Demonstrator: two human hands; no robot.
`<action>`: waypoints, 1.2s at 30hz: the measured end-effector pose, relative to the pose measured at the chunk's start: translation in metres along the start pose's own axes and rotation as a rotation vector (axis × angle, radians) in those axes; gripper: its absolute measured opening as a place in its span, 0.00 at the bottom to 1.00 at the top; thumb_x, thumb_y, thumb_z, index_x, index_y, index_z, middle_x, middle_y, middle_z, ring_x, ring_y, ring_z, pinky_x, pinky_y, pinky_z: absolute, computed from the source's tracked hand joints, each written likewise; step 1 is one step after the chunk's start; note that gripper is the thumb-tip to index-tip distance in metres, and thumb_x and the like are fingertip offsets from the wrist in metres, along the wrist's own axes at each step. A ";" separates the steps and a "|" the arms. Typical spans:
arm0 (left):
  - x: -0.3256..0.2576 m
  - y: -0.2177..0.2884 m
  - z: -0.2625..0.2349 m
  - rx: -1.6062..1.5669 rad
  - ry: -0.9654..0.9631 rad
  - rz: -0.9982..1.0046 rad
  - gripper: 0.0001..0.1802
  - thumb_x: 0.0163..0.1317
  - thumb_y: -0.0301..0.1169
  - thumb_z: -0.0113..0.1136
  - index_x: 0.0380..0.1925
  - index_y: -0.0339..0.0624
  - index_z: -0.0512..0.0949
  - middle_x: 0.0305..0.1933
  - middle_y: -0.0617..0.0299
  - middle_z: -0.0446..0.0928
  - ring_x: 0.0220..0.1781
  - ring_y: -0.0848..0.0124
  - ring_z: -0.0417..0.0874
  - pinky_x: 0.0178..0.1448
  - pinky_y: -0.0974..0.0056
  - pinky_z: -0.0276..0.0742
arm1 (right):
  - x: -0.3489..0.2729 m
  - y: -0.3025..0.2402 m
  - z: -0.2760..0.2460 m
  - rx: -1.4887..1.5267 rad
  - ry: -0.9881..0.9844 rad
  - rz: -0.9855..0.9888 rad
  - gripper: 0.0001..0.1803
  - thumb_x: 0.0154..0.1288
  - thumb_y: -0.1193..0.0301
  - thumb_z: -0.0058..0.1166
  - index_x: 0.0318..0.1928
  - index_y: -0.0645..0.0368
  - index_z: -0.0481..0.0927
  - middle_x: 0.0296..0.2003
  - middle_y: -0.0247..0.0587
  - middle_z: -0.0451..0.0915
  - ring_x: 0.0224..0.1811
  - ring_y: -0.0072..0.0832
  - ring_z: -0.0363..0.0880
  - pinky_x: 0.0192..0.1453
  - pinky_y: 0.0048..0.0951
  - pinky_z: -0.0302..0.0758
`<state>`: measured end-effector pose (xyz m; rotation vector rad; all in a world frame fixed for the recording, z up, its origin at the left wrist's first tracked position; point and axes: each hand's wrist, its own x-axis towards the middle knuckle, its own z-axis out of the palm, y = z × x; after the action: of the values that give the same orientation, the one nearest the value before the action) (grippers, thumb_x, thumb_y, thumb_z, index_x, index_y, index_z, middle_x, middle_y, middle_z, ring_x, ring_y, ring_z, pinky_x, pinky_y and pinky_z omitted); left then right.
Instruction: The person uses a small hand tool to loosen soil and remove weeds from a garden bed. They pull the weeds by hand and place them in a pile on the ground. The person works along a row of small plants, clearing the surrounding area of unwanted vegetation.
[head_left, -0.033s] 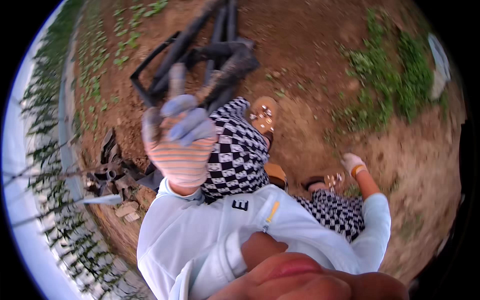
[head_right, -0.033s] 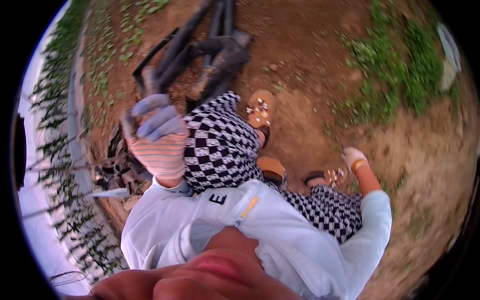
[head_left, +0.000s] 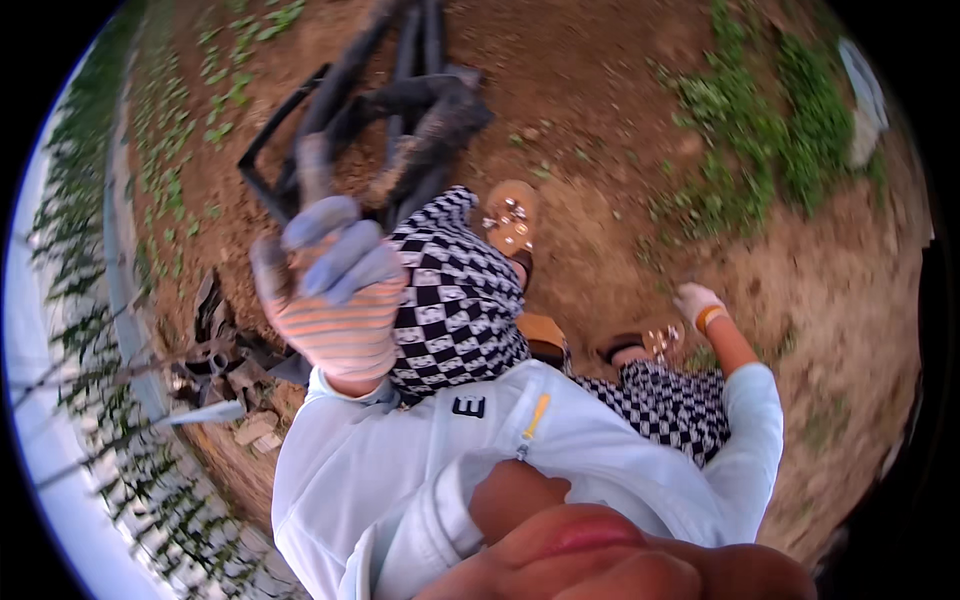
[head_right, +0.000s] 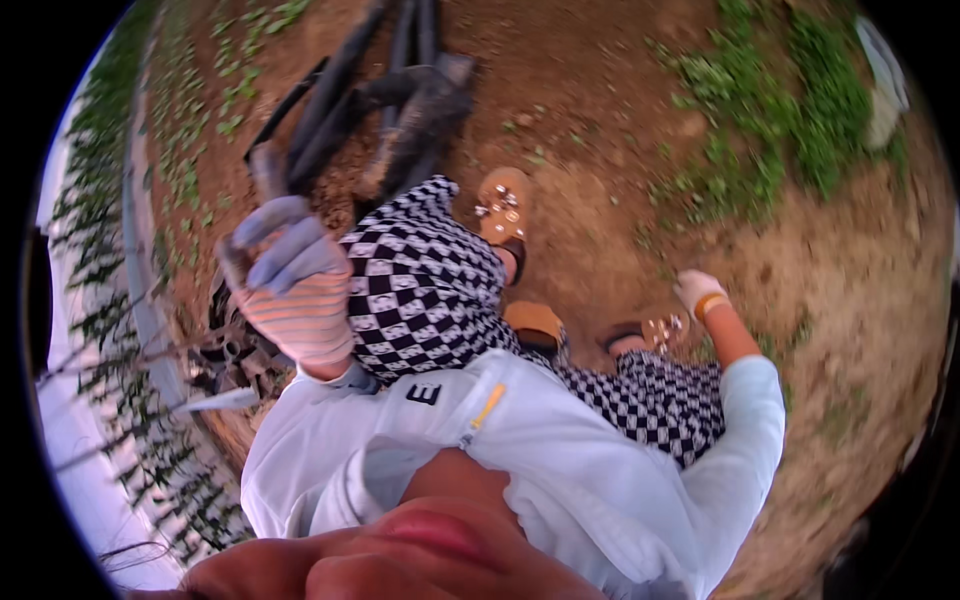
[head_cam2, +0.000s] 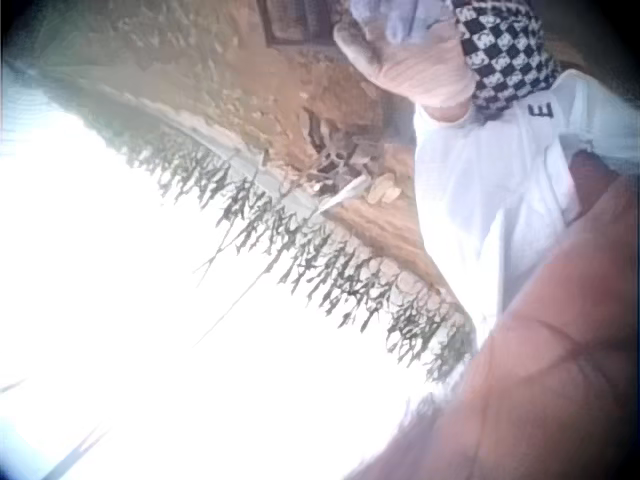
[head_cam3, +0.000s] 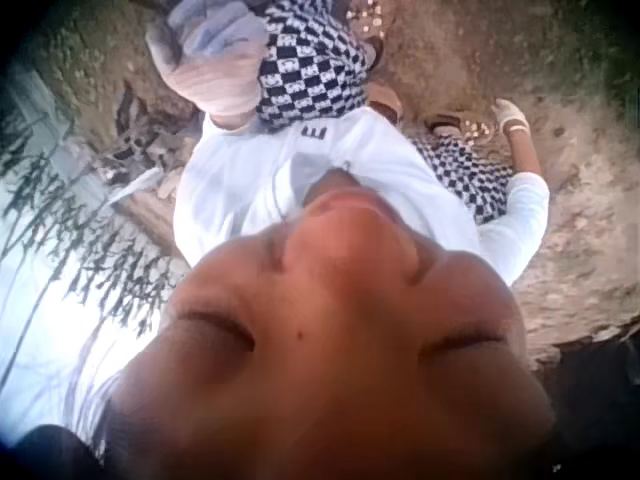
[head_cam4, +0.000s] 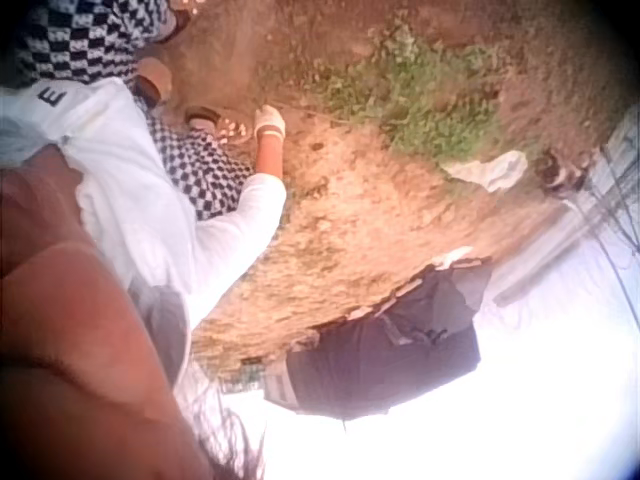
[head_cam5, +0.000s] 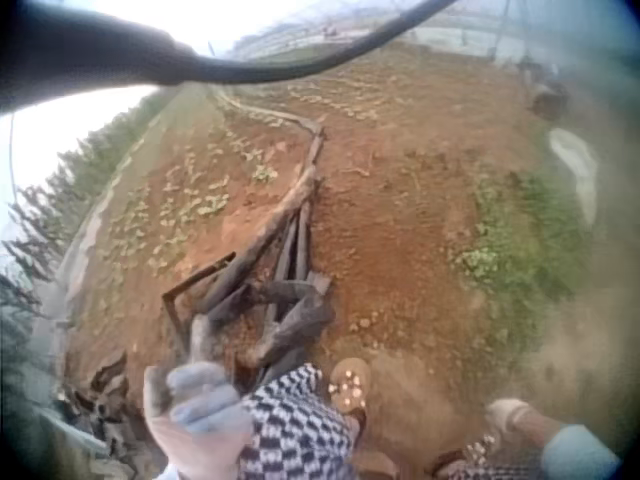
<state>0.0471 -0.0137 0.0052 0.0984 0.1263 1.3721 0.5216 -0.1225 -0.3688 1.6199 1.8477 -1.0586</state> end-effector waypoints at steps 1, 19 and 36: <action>-0.001 -0.008 -0.001 -0.031 0.010 0.018 0.38 0.65 0.32 0.58 0.72 0.41 0.52 0.38 0.68 0.73 0.30 0.77 0.73 0.36 0.70 0.71 | 0.012 0.028 0.024 -0.036 0.001 -0.114 0.18 0.65 0.57 0.46 0.38 0.59 0.80 0.40 0.54 0.81 0.47 0.52 0.78 0.54 0.45 0.74; 0.011 -0.032 0.005 0.230 0.036 0.104 0.30 0.70 0.29 0.45 0.67 0.23 0.52 0.34 0.61 0.74 0.26 0.72 0.77 0.33 0.69 0.74 | 0.044 -0.001 -0.062 0.178 0.383 0.467 0.21 0.73 0.54 0.41 0.44 0.58 0.79 0.44 0.52 0.81 0.48 0.50 0.78 0.52 0.47 0.74; 0.032 -0.049 0.006 0.368 0.126 0.147 0.33 0.66 0.25 0.51 0.68 0.25 0.52 0.33 0.59 0.75 0.25 0.71 0.76 0.31 0.70 0.79 | 0.226 -0.242 -0.089 0.123 0.837 0.102 0.35 0.66 0.50 0.50 0.67 0.57 0.64 0.69 0.53 0.58 0.74 0.46 0.52 0.77 0.50 0.45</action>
<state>0.1015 0.0086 0.0027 0.3347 0.4853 1.4893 0.2543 0.0843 -0.4289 2.4485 2.1625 -0.4633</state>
